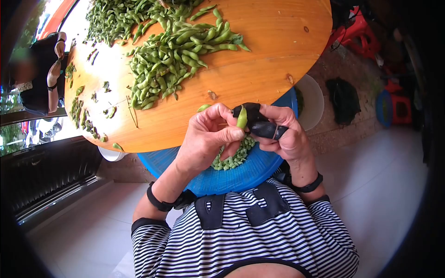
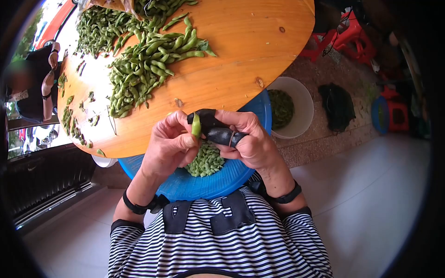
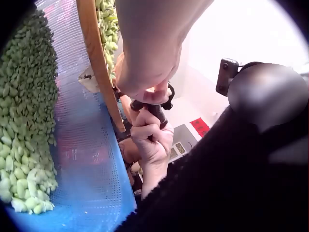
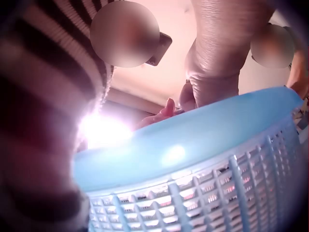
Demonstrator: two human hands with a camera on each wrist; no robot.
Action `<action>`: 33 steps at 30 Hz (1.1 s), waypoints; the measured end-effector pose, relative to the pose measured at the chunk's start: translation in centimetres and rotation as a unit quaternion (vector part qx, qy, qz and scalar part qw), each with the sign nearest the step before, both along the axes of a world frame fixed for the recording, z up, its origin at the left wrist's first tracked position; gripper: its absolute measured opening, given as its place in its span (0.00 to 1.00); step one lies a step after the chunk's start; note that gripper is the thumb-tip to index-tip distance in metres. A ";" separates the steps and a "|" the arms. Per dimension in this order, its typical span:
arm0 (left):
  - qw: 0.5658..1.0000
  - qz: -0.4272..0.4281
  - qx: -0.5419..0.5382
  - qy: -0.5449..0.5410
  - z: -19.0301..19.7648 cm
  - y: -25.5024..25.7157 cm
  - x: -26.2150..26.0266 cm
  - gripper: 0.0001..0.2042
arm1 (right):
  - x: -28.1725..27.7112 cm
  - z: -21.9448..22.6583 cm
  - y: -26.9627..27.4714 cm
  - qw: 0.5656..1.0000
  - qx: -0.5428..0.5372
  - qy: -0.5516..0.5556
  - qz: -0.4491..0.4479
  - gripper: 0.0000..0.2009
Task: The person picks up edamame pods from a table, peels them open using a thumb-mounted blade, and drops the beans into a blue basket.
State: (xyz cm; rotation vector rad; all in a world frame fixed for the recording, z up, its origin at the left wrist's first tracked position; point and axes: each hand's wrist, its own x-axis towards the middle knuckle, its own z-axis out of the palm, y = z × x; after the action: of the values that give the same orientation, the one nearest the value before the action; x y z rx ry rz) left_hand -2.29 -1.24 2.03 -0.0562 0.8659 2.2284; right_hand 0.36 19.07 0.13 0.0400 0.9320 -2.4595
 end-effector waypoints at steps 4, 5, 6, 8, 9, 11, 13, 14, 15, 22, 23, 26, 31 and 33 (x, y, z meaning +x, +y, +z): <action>0.974 0.044 -0.199 0.101 0.9 0.5 0.3 0.07 | 0.3 2.8 -1.6 0.946 0.298 0.114 -0.064 0.18; 0.958 0.061 -0.252 0.119 0.9 0.6 0.3 0.08 | 0.3 2.7 -1.6 0.946 0.298 0.114 -0.064 0.18; 0.959 0.061 -0.252 0.119 1.0 0.6 0.3 0.08 | 0.2 2.6 -1.6 0.901 0.375 0.201 -0.086 0.19; 0.948 0.037 -0.281 0.146 1.4 0.5 0.2 0.07 | 0.1 2.9 -1.4 0.833 0.456 0.297 -0.102 0.20; 0.942 0.024 -0.295 0.160 1.5 0.3 0.0 0.09 | 0.0 2.8 -1.3 0.833 0.456 0.297 -0.102 0.20; 0.946 -0.004 -0.279 0.167 1.1 -0.4 -0.4 0.12 | 0.0 2.7 -1.4 0.817 0.463 0.323 -0.118 0.21; 0.950 -0.013 -0.265 0.166 1.0 -0.6 -0.5 0.12 | 0.1 3.0 -1.6 0.791 0.493 0.342 -0.118 0.21; 0.950 -0.013 -0.265 0.165 1.1 -0.4 -0.4 0.12 | 0.3 3.1 -1.7 0.763 0.523 0.360 -0.119 0.22; 0.962 0.016 -0.236 0.136 1.3 0.1 -0.2 0.12 | 0.4 3.1 -2.1 0.764 0.523 0.360 -0.119 0.22; 0.969 0.086 -0.203 0.111 -0.5 0.9 0.3 0.10 | 1.5 2.8 -3.7 0.685 0.581 0.404 -0.174 0.24; 0.969 0.088 -0.203 0.110 -0.5 1.2 0.3 0.10 | 1.4 2.6 -3.6 0.685 0.580 0.405 -0.173 0.24; 0.987 0.122 -0.098 0.036 -0.2 1.8 0.4 0.10 | 0.8 1.9 -3.1 0.691 0.556 0.405 -0.223 0.22; 0.976 0.091 -0.180 0.084 0.7 1.7 0.2 0.09 | 0.3 2.6 -1.8 0.725 0.528 0.389 -0.209 0.19; 0.977 0.099 -0.171 0.075 1.0 1.7 0.2 0.09 | 0.0 2.6 -1.4 0.738 0.522 0.385 -0.185 0.18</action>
State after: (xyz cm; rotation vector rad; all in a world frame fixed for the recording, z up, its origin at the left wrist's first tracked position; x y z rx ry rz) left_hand -2.07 0.45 2.99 -0.1443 1.3744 2.2621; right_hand 0.39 17.65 2.74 -0.4839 2.7944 -1.8434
